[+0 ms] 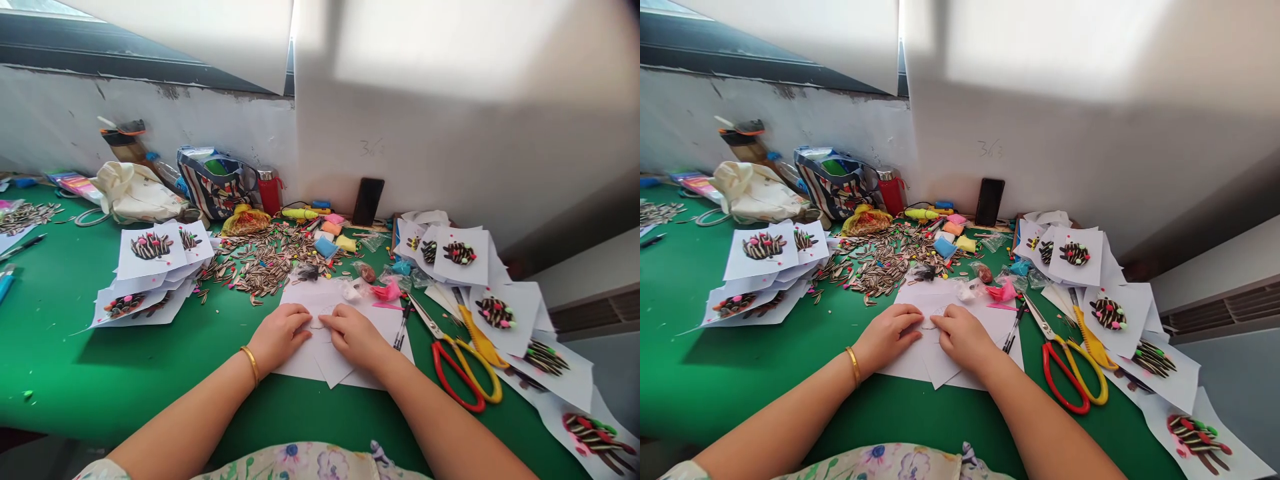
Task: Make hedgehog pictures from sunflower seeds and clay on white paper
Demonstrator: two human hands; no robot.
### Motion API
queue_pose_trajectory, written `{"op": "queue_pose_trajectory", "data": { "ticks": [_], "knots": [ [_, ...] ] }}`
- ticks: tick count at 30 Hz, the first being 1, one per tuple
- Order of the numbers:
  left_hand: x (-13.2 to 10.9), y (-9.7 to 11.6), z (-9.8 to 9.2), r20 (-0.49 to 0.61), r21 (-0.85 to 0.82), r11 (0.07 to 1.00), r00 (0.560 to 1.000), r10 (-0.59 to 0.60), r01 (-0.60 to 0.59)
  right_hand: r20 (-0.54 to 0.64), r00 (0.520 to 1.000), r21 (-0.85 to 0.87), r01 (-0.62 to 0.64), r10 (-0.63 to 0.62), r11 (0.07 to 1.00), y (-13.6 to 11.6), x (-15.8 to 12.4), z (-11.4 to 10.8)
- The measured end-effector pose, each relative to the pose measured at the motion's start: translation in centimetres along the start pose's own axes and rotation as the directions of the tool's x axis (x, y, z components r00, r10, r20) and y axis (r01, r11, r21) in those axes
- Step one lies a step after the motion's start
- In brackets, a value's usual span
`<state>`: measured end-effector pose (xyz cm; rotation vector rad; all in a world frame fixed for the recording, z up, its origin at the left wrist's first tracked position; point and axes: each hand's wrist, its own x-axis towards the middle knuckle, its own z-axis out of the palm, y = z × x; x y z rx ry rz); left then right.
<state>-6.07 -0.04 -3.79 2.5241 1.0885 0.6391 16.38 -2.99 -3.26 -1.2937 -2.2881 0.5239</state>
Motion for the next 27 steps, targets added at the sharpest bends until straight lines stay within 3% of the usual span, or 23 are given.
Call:
{"op": "queue_pose_trajectory", "data": {
  "ticks": [5, 15, 27],
  "knots": [
    [0.0, 0.0, 0.0, -0.003, -0.002, 1.000, 1.000, 0.002, -0.002, -0.052, 0.998, 0.062, -0.026, 0.029, 0.998, 0.3, -0.1, 0.0],
    [0.1, 0.0, 0.0, 0.009, -0.008, 1.000, 1.000, -0.008, 0.008, -0.004, 1.000, -0.004, -0.020, 0.020, 1.000, 0.0, -0.1, -0.2],
    [0.0, 0.1, 0.0, 0.003, 0.001, 1.000, 1.000, -0.001, 0.001, 0.060, 0.993, -0.127, 0.111, -0.105, 0.986, -0.4, -0.5, -1.1]
  ]
}}
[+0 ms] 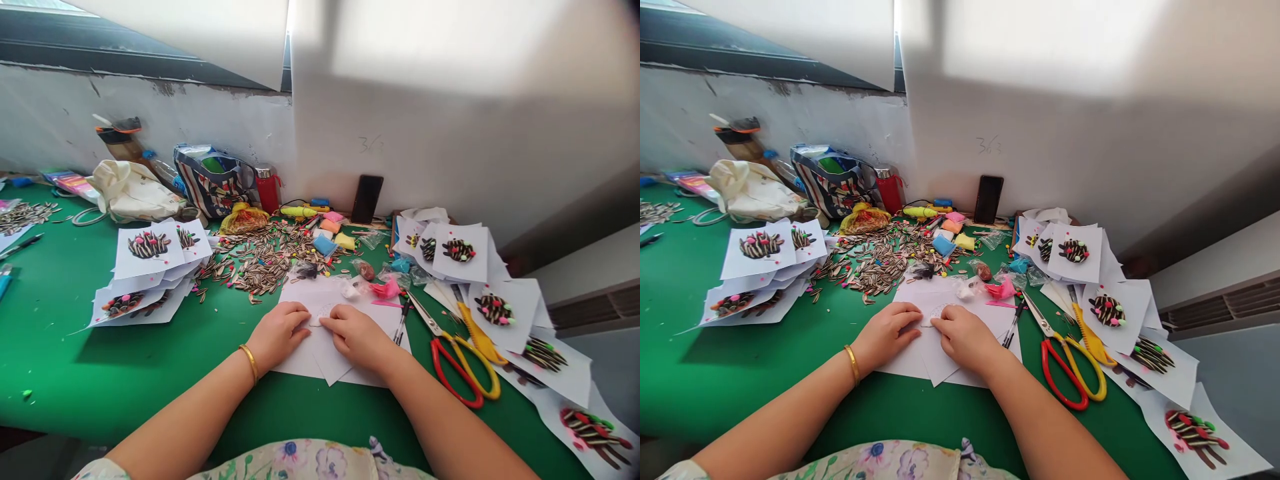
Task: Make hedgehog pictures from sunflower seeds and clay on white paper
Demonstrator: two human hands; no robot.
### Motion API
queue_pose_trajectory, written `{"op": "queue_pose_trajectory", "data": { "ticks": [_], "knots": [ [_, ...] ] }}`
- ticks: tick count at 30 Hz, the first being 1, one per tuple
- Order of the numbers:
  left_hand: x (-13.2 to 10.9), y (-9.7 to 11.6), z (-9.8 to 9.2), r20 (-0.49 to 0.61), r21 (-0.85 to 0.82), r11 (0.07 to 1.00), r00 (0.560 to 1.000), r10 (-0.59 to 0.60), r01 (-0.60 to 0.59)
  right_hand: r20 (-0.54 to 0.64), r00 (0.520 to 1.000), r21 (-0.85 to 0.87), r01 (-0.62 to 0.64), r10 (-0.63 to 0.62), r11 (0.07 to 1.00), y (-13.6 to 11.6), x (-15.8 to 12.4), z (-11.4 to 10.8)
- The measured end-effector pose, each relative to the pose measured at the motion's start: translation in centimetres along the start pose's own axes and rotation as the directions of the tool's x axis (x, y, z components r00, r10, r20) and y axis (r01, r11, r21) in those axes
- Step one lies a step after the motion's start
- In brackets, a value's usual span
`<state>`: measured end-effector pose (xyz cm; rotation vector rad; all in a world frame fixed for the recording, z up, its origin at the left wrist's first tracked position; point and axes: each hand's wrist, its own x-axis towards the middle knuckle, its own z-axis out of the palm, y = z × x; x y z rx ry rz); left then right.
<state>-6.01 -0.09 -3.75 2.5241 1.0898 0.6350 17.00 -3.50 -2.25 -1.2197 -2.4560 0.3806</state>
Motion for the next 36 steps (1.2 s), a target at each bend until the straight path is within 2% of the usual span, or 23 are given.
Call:
{"op": "queue_pose_trajectory", "data": {
  "ticks": [5, 14, 31, 36],
  "knots": [
    [0.0, 0.0, 0.0, -0.009, 0.005, 1.000, 1.000, 0.008, -0.008, 0.054, 0.997, -0.031, 0.057, -0.055, 0.998, 0.0, -0.1, -0.5],
    [0.1, 0.1, -0.1, -0.008, 0.006, 1.000, 1.000, 0.012, -0.012, 0.051, 0.995, -0.063, 0.088, -0.085, 0.994, 0.0, -0.1, -0.3],
    [0.1, 0.0, -0.1, -0.008, -0.005, 1.000, 1.000, 0.014, -0.014, 0.042, 0.997, -0.103, 0.071, -0.067, 0.992, -0.5, 0.2, 0.3],
    [0.0, 0.1, -0.2, 0.007, -0.015, 1.000, 1.000, 0.027, -0.026, -0.014, 1.000, 0.045, -0.007, 0.008, 0.999, 0.2, 0.1, 0.5]
  ]
}}
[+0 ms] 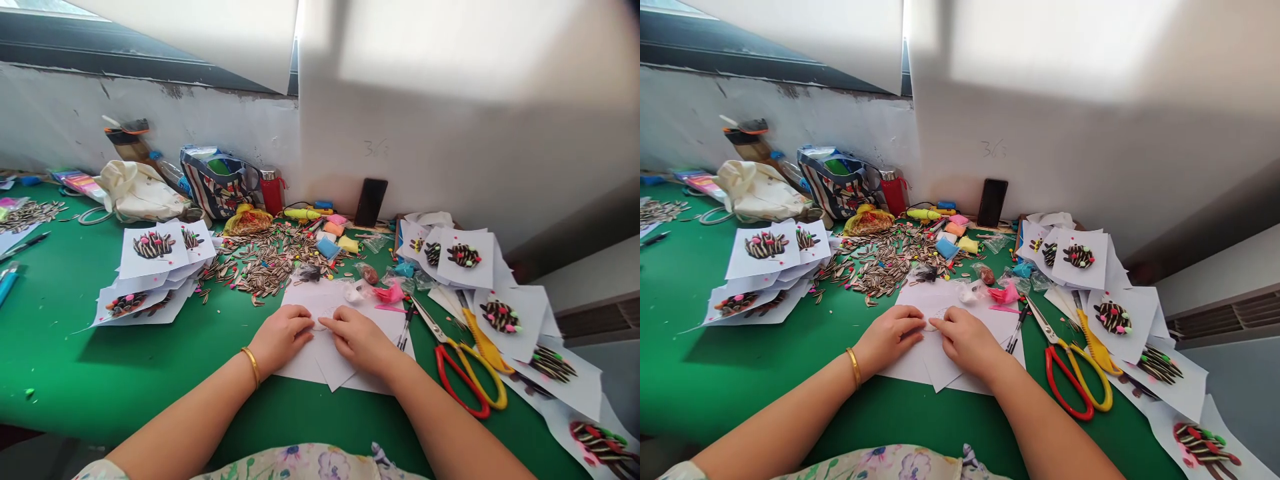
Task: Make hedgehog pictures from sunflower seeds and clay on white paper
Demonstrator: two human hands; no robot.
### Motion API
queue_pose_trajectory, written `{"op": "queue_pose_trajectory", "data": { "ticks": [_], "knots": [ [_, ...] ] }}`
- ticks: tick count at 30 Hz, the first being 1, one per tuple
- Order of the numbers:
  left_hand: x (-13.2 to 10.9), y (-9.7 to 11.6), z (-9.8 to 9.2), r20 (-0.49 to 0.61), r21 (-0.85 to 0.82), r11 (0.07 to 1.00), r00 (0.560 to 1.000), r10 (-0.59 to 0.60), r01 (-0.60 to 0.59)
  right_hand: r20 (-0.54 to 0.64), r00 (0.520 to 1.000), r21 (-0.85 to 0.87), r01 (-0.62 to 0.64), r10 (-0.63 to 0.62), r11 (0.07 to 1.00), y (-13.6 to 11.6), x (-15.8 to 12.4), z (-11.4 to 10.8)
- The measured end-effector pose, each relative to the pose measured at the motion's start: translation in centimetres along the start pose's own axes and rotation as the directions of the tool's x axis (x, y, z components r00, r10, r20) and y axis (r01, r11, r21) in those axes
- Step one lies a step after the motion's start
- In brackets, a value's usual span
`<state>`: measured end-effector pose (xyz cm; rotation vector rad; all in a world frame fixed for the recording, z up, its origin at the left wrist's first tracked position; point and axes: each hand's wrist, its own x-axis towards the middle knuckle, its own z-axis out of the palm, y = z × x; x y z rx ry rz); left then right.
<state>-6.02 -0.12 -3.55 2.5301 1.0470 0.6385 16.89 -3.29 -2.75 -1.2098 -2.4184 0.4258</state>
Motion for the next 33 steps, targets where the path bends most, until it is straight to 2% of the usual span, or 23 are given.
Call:
{"op": "queue_pose_trajectory", "data": {
  "ticks": [6, 12, 33],
  "knots": [
    [-0.09, -0.08, 0.02, -0.002, 0.015, 0.998, 0.998, 0.059, -0.059, -0.008, 0.998, 0.094, -0.067, 0.068, 0.993, 0.49, 0.05, -0.02],
    [-0.02, -0.12, -0.01, 0.008, -0.008, 1.000, 1.000, 0.029, -0.029, -0.030, 0.996, 0.146, -0.077, 0.083, 0.986, 0.65, 0.08, -0.04],
    [0.19, 0.08, -0.29, 0.074, 0.048, 0.995, 0.994, 0.085, -0.089, -0.036, 0.996, 0.157, -0.074, 0.081, 0.985, 0.80, 0.17, -0.06]
  ]
}}
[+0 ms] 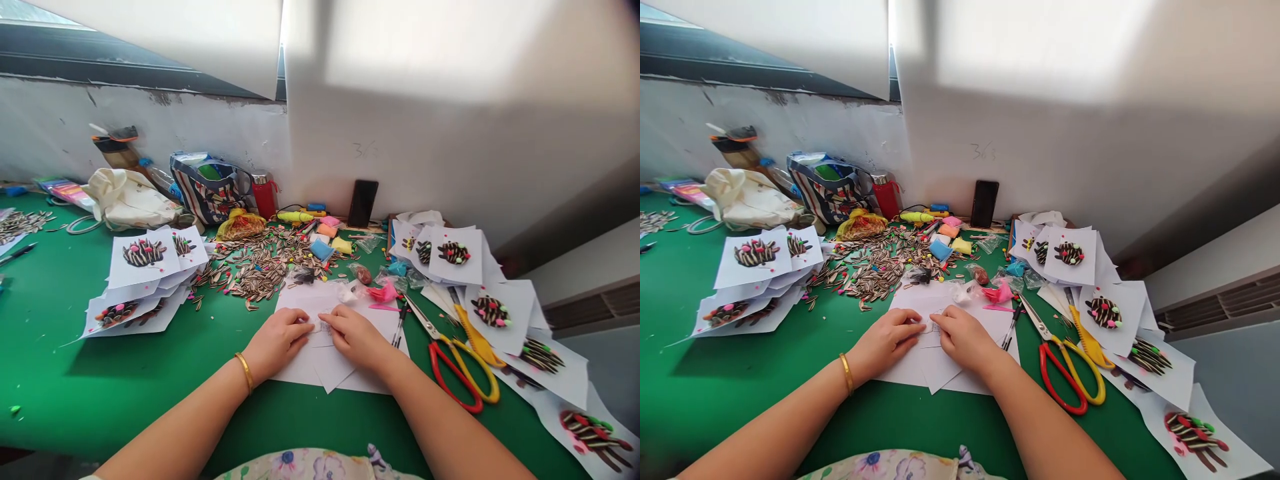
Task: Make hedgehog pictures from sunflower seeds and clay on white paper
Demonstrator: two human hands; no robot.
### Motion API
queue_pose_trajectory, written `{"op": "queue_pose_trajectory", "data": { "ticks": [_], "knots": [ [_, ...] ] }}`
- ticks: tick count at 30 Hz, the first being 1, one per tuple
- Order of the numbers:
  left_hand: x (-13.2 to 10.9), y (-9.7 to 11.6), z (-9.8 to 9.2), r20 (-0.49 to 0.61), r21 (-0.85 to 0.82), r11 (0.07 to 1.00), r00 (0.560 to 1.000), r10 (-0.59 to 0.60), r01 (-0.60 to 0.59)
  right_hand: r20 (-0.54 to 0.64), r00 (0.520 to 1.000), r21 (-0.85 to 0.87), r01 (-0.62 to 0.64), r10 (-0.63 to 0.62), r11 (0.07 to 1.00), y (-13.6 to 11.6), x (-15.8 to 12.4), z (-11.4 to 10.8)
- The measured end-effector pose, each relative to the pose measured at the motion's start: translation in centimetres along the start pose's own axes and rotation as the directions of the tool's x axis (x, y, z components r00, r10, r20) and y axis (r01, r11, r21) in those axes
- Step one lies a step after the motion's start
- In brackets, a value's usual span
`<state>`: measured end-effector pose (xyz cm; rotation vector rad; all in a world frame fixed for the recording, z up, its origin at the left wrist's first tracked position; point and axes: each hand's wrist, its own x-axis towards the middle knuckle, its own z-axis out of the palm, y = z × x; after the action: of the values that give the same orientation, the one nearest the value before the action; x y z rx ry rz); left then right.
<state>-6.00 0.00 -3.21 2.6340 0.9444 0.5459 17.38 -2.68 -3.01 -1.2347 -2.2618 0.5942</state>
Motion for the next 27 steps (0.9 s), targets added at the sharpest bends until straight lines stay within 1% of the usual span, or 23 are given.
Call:
{"op": "queue_pose_trajectory", "data": {
  "ticks": [5, 8, 10, 14, 19, 27],
  "knots": [
    [0.0, 0.3, 0.0, -0.014, 0.041, 0.999, 0.999, 0.037, -0.036, -0.009, 1.000, 0.002, 0.004, -0.004, 1.000, 0.0, 0.0, 0.1],
    [0.2, 0.6, -0.2, -0.006, 0.106, 0.990, 0.996, 0.094, -0.093, -0.009, 1.000, 0.001, -0.001, 0.001, 1.000, 0.0, 0.0, 0.0],
    [0.2, 0.8, -0.3, -0.002, 0.146, 0.984, 0.994, 0.106, -0.105, -0.007, 1.000, -0.002, -0.003, 0.003, 1.000, 0.0, 0.0, 0.0],
    [0.3, 1.1, -0.4, 0.002, 0.176, 0.978, 0.994, 0.112, -0.110, -0.015, 1.000, 0.008, -0.005, 0.005, 1.000, 0.0, 0.0, 0.0],
    [0.4, 1.4, -0.4, 0.034, 0.223, 0.969, 0.995, 0.099, -0.104, -0.020, 1.000, 0.016, -0.002, 0.002, 1.000, 0.0, 0.0, 0.0],
    [0.6, 1.9, -0.2, 0.003, 0.222, 0.972, 0.997, 0.074, -0.073, -0.015, 1.000, 0.028, -0.002, 0.003, 1.000, 0.3, 0.0, 0.1]
  ]
}}
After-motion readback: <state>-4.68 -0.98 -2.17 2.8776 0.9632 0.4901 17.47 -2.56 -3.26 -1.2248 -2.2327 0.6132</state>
